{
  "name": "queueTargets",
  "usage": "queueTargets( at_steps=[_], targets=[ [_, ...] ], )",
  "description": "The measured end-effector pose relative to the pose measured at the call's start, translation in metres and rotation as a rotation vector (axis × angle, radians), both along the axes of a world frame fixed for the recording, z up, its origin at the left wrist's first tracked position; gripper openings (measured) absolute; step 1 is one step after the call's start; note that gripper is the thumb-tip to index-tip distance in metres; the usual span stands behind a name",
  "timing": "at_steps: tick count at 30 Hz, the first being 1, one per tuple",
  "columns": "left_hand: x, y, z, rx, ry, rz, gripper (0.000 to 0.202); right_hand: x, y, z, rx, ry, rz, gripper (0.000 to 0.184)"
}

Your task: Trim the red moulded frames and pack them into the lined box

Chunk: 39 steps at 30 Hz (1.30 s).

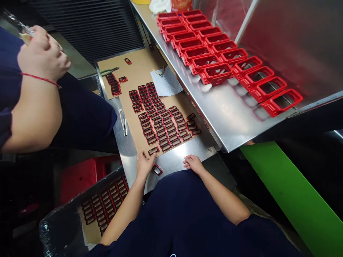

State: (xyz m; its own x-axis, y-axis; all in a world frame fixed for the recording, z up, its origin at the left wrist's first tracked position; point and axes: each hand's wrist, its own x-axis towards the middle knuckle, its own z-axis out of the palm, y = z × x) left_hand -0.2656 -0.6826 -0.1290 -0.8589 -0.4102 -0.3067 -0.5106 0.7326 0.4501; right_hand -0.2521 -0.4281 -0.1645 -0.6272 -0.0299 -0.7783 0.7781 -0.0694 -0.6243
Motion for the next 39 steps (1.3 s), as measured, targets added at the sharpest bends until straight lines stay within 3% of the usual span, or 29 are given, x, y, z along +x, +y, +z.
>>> queueTargets(
  at_steps=[3,6,10,12,15,19,22,25,30,34,39],
  targets=[
    [0.037,-0.004,0.005,0.046,0.027,-0.155,0.070,0.000,0.001,-0.001,-0.011,-0.008,-0.004,0.009],
    [0.062,-0.001,-0.001,0.074,0.024,-0.226,0.075,0.000,0.002,-0.003,-0.014,-0.015,0.007,0.010],
    [0.066,0.005,-0.015,0.144,0.060,-0.215,0.056,-0.002,0.002,-0.004,-0.005,-0.010,0.036,0.015],
    [0.065,0.007,-0.013,0.214,0.112,-0.205,0.054,-0.003,0.000,0.002,-0.012,0.005,0.068,0.016],
    [0.067,0.010,0.006,0.333,0.207,-0.216,0.063,-0.003,-0.005,0.030,-0.098,0.056,0.170,0.022],
    [0.070,0.016,0.045,0.578,0.461,-0.388,0.077,0.000,-0.015,0.092,-0.378,0.182,0.385,0.048],
    [0.066,0.021,0.071,0.700,0.604,-0.492,0.072,0.002,-0.021,0.131,-0.556,0.358,0.508,0.049],
    [0.063,0.025,0.083,0.772,0.626,-0.500,0.071,0.004,-0.024,0.151,-0.523,0.440,0.507,0.045],
    [0.063,0.029,0.085,0.909,0.596,-0.531,0.073,0.007,-0.026,0.160,-0.435,0.548,0.513,0.043],
    [0.064,0.029,0.087,0.741,0.593,-0.532,0.070,0.010,-0.026,0.157,-0.389,0.606,0.498,0.041],
    [0.060,0.030,0.104,0.445,0.664,-0.559,0.066,0.015,-0.023,0.144,-0.468,0.592,0.370,0.066]
  ],
)
